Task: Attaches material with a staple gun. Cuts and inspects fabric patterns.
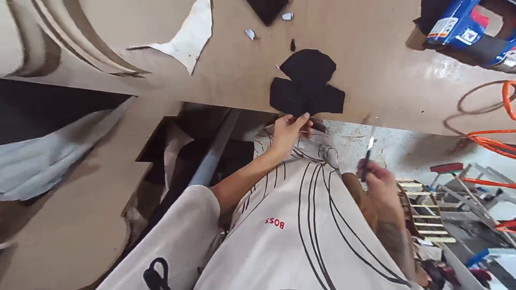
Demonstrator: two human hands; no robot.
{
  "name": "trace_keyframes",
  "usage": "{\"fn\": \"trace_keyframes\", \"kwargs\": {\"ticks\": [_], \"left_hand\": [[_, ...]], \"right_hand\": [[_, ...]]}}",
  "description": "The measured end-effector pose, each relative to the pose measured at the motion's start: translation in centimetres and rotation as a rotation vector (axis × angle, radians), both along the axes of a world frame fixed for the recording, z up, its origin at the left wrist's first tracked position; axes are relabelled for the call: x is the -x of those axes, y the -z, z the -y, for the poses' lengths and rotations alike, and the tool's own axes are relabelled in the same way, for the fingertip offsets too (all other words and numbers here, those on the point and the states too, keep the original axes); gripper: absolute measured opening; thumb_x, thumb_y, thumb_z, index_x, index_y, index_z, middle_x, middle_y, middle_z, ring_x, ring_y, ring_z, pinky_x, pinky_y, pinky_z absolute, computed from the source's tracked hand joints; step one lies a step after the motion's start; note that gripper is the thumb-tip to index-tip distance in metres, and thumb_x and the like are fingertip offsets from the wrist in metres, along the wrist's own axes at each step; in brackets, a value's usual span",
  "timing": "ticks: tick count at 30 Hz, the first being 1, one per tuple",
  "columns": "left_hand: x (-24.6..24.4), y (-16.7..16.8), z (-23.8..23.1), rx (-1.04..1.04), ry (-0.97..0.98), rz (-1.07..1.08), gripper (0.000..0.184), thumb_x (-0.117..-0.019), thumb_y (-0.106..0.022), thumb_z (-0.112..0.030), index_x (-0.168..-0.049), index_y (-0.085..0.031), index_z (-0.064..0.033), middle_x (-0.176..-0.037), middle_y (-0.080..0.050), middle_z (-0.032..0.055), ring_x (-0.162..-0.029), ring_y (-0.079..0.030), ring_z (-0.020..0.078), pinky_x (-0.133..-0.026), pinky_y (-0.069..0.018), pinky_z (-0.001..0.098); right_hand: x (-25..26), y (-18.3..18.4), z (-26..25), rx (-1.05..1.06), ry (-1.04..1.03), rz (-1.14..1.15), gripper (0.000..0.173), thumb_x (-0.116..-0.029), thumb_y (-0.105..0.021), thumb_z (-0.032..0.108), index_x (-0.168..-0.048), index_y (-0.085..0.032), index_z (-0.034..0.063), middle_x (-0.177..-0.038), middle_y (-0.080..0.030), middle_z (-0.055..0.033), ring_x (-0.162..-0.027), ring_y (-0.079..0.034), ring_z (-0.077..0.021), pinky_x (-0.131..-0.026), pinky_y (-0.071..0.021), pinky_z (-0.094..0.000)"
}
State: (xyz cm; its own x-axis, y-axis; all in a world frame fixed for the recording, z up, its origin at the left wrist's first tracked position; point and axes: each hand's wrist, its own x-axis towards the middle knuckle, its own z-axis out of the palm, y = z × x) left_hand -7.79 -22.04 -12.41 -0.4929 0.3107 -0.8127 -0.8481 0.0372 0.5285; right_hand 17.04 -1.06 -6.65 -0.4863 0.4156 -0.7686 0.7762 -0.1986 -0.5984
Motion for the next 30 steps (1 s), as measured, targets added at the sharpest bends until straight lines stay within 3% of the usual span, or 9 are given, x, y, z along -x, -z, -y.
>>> {"fn": "trace_keyframes", "kwargs": {"ticks": [2,4,6,10,17,21,26,30], "left_hand": [[-0.8,0.5,0.5,0.035,-0.008,0.001,0.028,-0.1013,-0.067,-0.021,-0.110,-0.062,0.0055,-0.099,-0.075,0.0166,-0.086,-0.076,0.0286,-0.080,-0.0654,0.0454],[-1.4,0.9,0.7,0.067,-0.011,-0.006,0.033,-0.0985,-0.071,-0.023,-0.114,-0.061,0.0052,-0.105,-0.074,0.0159,-0.096,-0.075,0.0294,-0.088,-0.0642,0.0473],[-1.6,0.9,0.9,0.056,-0.023,-0.004,0.033,-0.0990,-0.070,-0.021,-0.117,-0.060,0.0051,-0.110,-0.075,0.0164,-0.101,-0.075,0.0298,-0.093,-0.0628,0.0470],[-2.0,0.6,1.1,-0.004,-0.128,-0.018,0.028,-0.1017,-0.065,-0.015,-0.117,-0.056,0.0065,-0.113,-0.073,0.0207,-0.107,-0.073,0.0329,-0.096,-0.0608,0.0490],[-3.3,0.2,2.3,-0.068,-0.116,-0.034,0.031,-0.1036,-0.062,-0.017,-0.124,-0.054,0.0054,-0.119,-0.069,0.0213,-0.109,-0.071,0.0352,-0.096,-0.0605,0.0517],[-4.3,0.5,2.0,-0.122,-0.081,-0.045,0.029,-0.1076,-0.054,-0.015,-0.125,-0.053,0.0090,-0.115,-0.073,0.0241,-0.104,-0.074,0.0346,-0.096,-0.0600,0.0476],[-4.7,0.9,2.4,-0.155,-0.091,-0.080,0.028,-0.1073,-0.053,-0.012,-0.125,-0.051,0.0090,-0.116,-0.072,0.0255,-0.107,-0.073,0.0366,-0.098,-0.0592,0.0485],[-4.3,1.4,2.9,-0.087,-0.002,-0.111,0.031,-0.1081,-0.053,-0.016,-0.124,-0.056,0.0095,-0.112,-0.075,0.0213,-0.104,-0.074,0.0327,-0.097,-0.0602,0.0465]], "right_hand": [[-0.4,0.7,3.7,0.229,0.023,-0.054,0.039,-0.0889,-0.079,0.037,-0.110,-0.071,0.0048,-0.091,-0.071,-0.0050,-0.076,-0.066,-0.0143,-0.067,-0.0588,-0.0340],[0.4,2.4,6.2,0.409,-0.073,-0.186,0.066,-0.0826,-0.075,0.066,-0.112,-0.067,0.0073,-0.093,-0.068,-0.0013,-0.080,-0.064,-0.0112,-0.069,-0.0565,-0.0305],[2.0,4.7,7.6,0.505,-0.230,-0.298,0.081,-0.0805,-0.067,0.078,-0.116,-0.064,0.0053,-0.100,-0.067,-0.0028,-0.087,-0.063,-0.0120,-0.073,-0.0557,-0.0310],[4.0,7.8,9.4,0.567,-0.253,-0.409,0.081,-0.0823,-0.067,0.076,-0.117,-0.061,0.0034,-0.102,-0.064,-0.0053,-0.086,-0.064,-0.0153,-0.072,-0.0576,-0.0349],[3.4,8.3,10.6,0.488,-0.230,-0.451,0.061,-0.0856,-0.077,0.057,-0.111,-0.061,0.0033,-0.107,-0.061,-0.0042,-0.085,-0.060,-0.0098,-0.068,-0.0536,-0.0265],[5.4,8.4,12.0,0.392,-0.181,-0.357,0.058,-0.0875,-0.078,0.051,-0.113,-0.059,0.0018,-0.092,-0.062,-0.0010,-0.075,-0.059,-0.0083,-0.065,-0.0525,-0.0259],[6.6,7.9,12.2,0.365,-0.158,-0.326,0.050,-0.0914,-0.076,0.046,-0.109,-0.061,0.0016,-0.084,-0.062,-0.0015,-0.066,-0.058,-0.0098,-0.059,-0.0528,-0.0269],[6.7,7.0,12.2,0.340,-0.166,-0.231,0.043,-0.0908,-0.077,0.040,-0.105,-0.064,0.0025,-0.079,-0.064,-0.0014,-0.059,-0.057,-0.0099,-0.052,-0.0518,-0.0272]]}}
